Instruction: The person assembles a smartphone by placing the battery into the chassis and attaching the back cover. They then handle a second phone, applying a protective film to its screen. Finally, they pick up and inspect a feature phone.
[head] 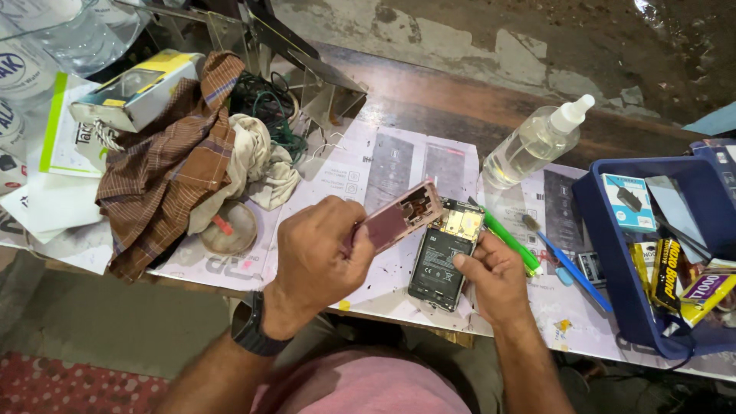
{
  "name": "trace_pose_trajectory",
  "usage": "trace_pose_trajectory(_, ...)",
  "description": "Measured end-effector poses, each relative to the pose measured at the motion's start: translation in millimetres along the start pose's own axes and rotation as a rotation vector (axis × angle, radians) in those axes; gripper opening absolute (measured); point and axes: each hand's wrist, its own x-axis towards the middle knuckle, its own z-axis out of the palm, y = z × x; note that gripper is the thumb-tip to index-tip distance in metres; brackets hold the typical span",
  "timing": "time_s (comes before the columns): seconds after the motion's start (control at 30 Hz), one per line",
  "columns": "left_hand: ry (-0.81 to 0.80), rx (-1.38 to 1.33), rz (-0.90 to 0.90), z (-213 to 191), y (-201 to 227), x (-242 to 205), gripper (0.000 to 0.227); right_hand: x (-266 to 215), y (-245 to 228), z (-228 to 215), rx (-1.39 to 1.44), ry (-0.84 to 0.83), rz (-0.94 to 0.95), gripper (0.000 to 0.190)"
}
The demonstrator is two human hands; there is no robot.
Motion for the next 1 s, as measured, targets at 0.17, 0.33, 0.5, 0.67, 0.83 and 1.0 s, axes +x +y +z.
trace_pose_trajectory(0.17, 0.045, 0.052, -0.008, -1, 0, -3, 0.008, -1, -4, 9, -0.272, 0.146, -0.013, 0.067)
trace_pose_trajectory(0.33, 0.06, -0.303, -0.424, 12, -14, -7, 0.028, 5, -16, 21, -0.46, 0.159, -0.061, 0.088)
trace_pose_trajectory(0.5, -0.046, -0.732, -0.813, 31, -27, -21, 0.038, 6, -23, 21, -0.546, 0.121, -0.001, 0.078)
trace_pose_trajectory(0.67, -0.088, -0.645, -0.814, 46, -27, -36, 0.021, 1, -37, 29, -0.925, 0.12, 0.02, 0.061)
trace_pose_trajectory(0.83, -0.055, -0.674, -0.729, 65, -23, -46, 0.02, -2, -45, 35, -1.028, 0.093, -0.019, 0.059)
trace_pose_trajectory(1.0, -0.048, -0.661, -0.701, 76, -15, -51, 0.018, -9, -43, 35, -1.163, 0.21, -0.077, 0.042)
